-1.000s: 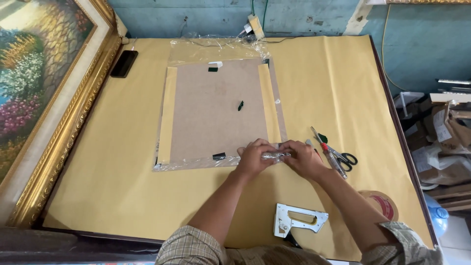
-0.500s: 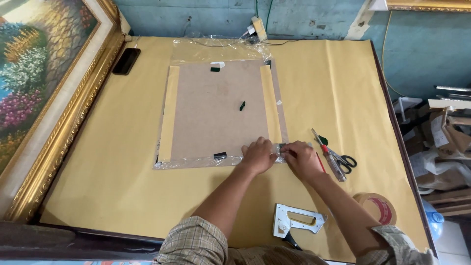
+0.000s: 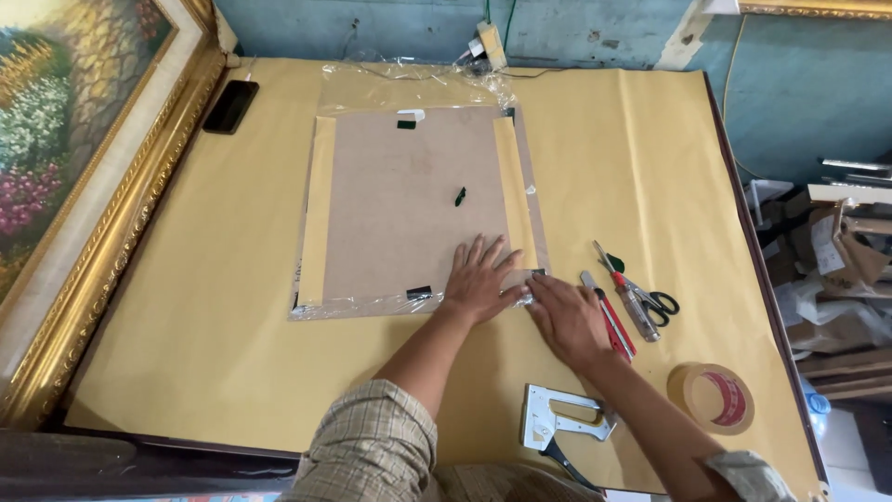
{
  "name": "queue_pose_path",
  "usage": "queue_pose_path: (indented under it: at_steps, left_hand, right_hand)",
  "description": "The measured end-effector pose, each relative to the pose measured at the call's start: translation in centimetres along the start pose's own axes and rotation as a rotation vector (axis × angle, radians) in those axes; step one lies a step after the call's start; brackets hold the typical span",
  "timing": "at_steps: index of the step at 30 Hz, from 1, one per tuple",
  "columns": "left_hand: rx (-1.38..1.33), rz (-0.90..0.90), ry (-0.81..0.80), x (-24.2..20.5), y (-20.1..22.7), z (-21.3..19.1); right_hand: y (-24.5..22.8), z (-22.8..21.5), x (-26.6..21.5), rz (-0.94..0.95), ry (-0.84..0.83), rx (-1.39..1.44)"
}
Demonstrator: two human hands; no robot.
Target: Wrapping a framed photo in protective plastic film and securing it with tape.
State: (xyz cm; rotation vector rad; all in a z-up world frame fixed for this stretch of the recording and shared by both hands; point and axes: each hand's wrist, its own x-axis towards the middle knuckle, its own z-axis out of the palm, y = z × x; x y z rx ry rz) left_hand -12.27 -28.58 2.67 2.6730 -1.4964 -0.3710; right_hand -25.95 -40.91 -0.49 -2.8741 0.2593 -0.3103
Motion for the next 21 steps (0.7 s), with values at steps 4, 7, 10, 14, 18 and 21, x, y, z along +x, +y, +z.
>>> queue_pose_path:
  at_steps: [4, 7, 10, 14, 18, 21]
  left_hand:
    - [-0.030, 0.002, -0.021, 0.1, -0.2, -0.1]
    - [-0.062, 0.004, -0.041, 0.2, -0.6, 0.0]
    - [-0.079, 0.011, -0.033, 0.7, -0.8, 0.7]
    - [-0.064, -0.005, -0.031, 0.9, -0.8, 1.1]
    - [-0.032, -0.007, -0.046, 0.9, -0.8, 1.2]
    - [-0.067, -0.020, -0.085, 0.7, -0.4, 0.6]
  right_hand:
    - [2.0, 0.6, 2.1, -0.023, 0.037, 0.120]
    - [2.8, 1.3, 2.9, -0.010, 0.101, 0.275]
    - [2.4, 0.8, 3.1, 0.113, -0.017, 0.247]
    - [2.3, 1.9, 2.6, 0.083, 0.093, 0.164]
    - [-0.9, 0.0, 1.5, -0.091, 0.367, -0.030]
    - [-4.9, -2.3, 0.3, 0.130, -0.208, -0.096]
